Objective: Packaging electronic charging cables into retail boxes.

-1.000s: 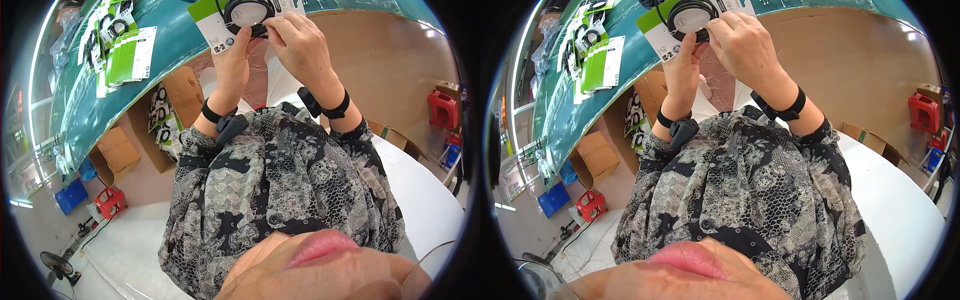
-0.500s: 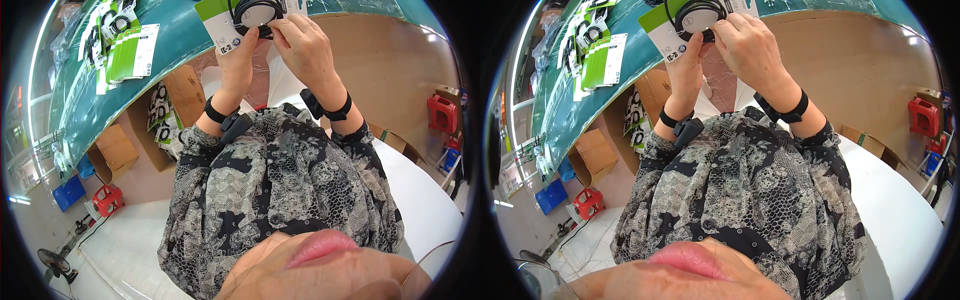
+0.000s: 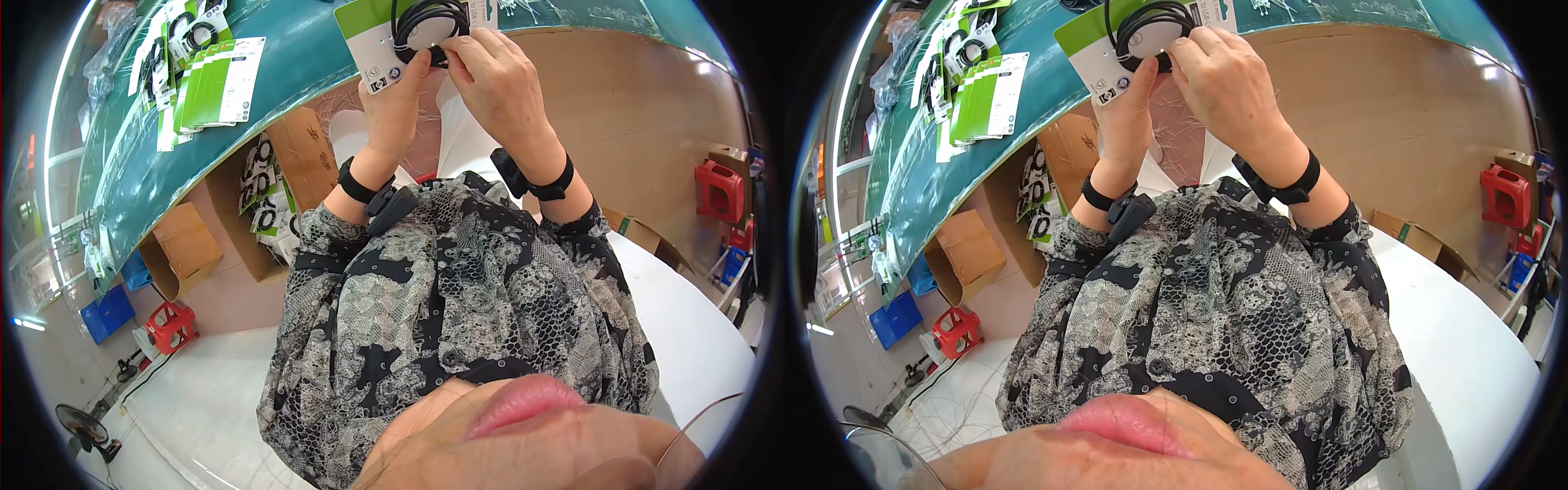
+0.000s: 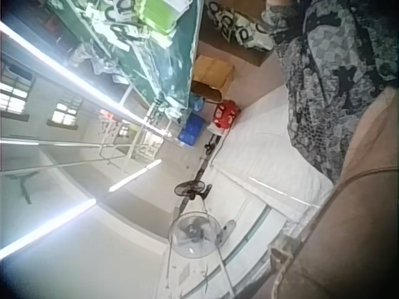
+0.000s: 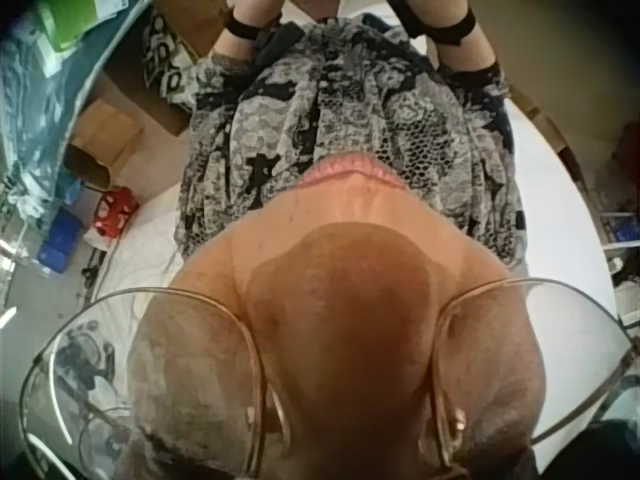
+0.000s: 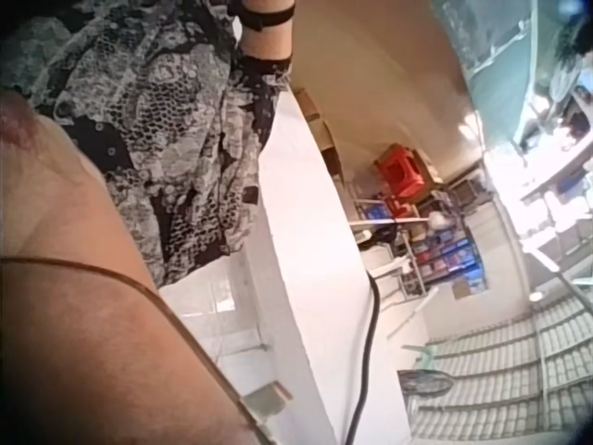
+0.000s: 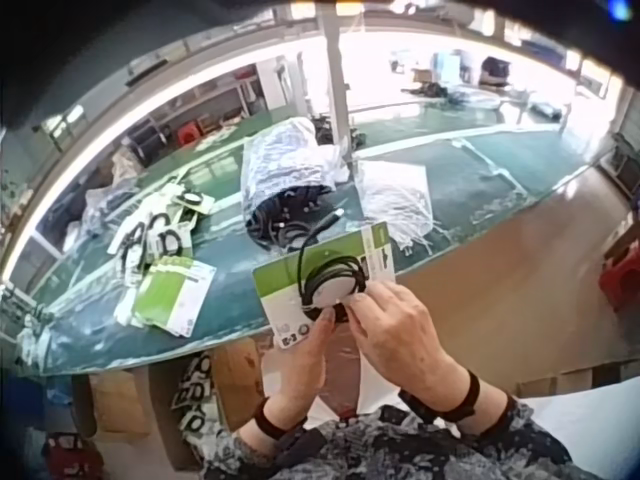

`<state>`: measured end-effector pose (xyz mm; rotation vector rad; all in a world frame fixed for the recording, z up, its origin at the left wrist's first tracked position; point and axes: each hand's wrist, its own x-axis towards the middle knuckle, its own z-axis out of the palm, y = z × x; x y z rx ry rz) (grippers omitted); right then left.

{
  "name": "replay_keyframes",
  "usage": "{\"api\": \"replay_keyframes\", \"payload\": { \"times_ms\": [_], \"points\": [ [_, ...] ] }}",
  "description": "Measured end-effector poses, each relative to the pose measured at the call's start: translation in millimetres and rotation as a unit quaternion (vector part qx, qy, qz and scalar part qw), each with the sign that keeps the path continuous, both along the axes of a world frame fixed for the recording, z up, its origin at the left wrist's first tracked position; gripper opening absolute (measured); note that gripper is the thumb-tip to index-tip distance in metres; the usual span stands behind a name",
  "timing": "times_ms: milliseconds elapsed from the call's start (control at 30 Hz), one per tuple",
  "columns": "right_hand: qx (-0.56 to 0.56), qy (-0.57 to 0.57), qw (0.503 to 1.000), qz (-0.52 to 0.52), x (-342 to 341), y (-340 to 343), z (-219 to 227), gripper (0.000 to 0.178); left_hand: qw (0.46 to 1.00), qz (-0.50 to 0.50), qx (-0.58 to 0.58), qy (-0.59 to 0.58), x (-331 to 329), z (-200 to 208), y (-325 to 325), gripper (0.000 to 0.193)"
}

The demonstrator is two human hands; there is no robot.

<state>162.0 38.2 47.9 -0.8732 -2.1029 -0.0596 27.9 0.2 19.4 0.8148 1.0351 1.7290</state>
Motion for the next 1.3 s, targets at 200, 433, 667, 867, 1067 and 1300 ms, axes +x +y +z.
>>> {"api": "replay_keyframes", "payload": {
  "times_ms": [200, 433, 667, 867, 1067, 1300],
  "points": [
    [-0.018, -0.015, 1.0, 0.002, -1.5, -4.1, 4.3, 0.011, 0.996, 0.02, 0.002, 0.085, -1.4, -9.2, -1.5, 0.013],
    [-0.068, 0.034, 0.997, 0.019, -5.7, -0.7, 1.4, 0.012, 1.0, 0.017, 0.0, 0.009, 9.3, 0.2, -1.8, 0.013],
    [-0.089, 0.03, 0.996, -0.011, -7.4, -6.0, -4.3, 0.011, 1.0, 0.02, 0.003, 0.003, 3.3, -9.3, -1.6, 0.015],
    [-0.06, -0.012, 0.998, -0.009, -4.6, -0.8, -11.5, 0.013, 0.999, -0.022, -0.026, -0.003, 4.3, -10.1, -5.4, 0.018],
    [-0.31, 0.378, 0.869, -0.079, 52.4, 31.1, -4.8, 0.01, 0.969, -0.149, 0.01, -0.198, -10.3, 3.5, -7.6, 0.025],
    [-0.263, 0.316, 0.904, 0.117, 12.6, 31.2, -77.9, 0.024, 0.966, -0.144, -0.011, -0.215, 1.2, 5.2, -13.0, 0.024]
  ]
}}
